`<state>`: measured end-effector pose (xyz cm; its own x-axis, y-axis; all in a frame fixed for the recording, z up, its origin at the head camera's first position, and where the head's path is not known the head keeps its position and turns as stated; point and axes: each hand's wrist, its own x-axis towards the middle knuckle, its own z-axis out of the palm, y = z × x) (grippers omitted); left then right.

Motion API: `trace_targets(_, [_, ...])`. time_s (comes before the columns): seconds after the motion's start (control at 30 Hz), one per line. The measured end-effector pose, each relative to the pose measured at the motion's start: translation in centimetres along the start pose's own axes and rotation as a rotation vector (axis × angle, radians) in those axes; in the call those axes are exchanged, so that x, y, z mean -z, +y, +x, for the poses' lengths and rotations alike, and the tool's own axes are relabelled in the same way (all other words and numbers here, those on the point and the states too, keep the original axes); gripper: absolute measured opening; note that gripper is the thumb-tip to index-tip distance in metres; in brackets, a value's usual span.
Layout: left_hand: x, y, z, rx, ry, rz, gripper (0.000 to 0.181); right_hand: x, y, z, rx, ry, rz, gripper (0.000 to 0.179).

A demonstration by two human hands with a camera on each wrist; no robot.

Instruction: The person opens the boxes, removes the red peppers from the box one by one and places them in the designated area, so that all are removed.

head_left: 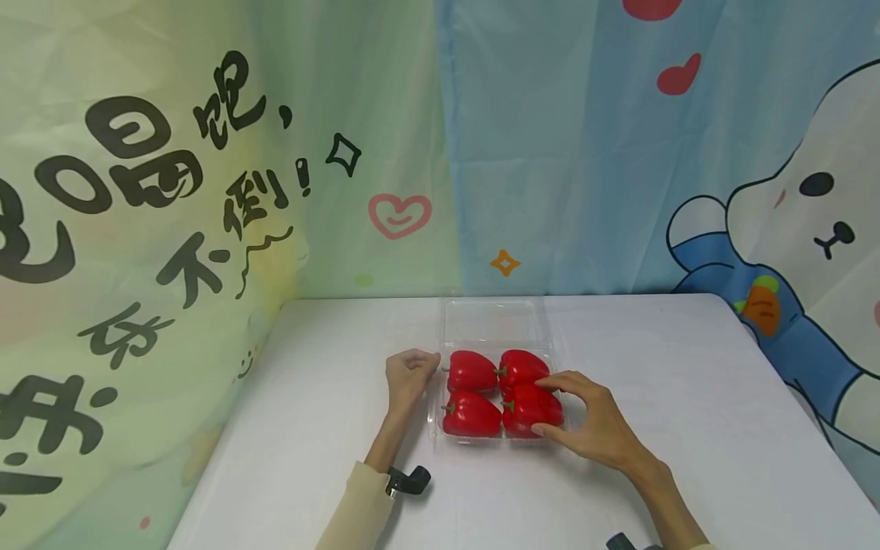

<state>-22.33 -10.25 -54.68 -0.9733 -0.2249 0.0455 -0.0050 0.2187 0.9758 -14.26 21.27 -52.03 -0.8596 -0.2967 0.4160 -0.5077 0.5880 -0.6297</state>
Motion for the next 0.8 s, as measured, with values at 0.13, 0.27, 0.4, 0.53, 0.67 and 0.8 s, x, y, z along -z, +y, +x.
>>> trace_targets(0.13, [0.05,0.00,-0.09,-0.001,-0.001,0.011,0.021,0.02,-0.03,-0.01,-0.006,0.003,-0.002,0.062])
trace_targets(0.27, [0.09,0.01,-0.07,0.000,0.002,0.012,0.020,0.00,-0.02,0.04,-0.010,0.002,-0.005,0.063])
trace_targets(0.4, [0.14,0.00,-0.13,-0.007,0.003,0.016,0.020,-0.01,-0.02,0.07,-0.009,0.004,-0.012,0.065])
trace_targets(0.53, [0.16,-0.14,-0.16,-0.009,0.005,0.030,0.021,-0.07,-0.05,0.06,-0.014,0.000,-0.008,0.066])
trace_targets(0.67, [0.17,-0.19,-0.11,-0.006,0.005,0.032,0.021,-0.07,-0.21,0.07,-0.018,0.006,0.012,0.066])
trace_targets(0.8, [0.01,-0.23,0.10,-0.004,0.001,0.026,0.022,0.07,-0.34,0.07,-0.026,0.025,0.026,0.065])
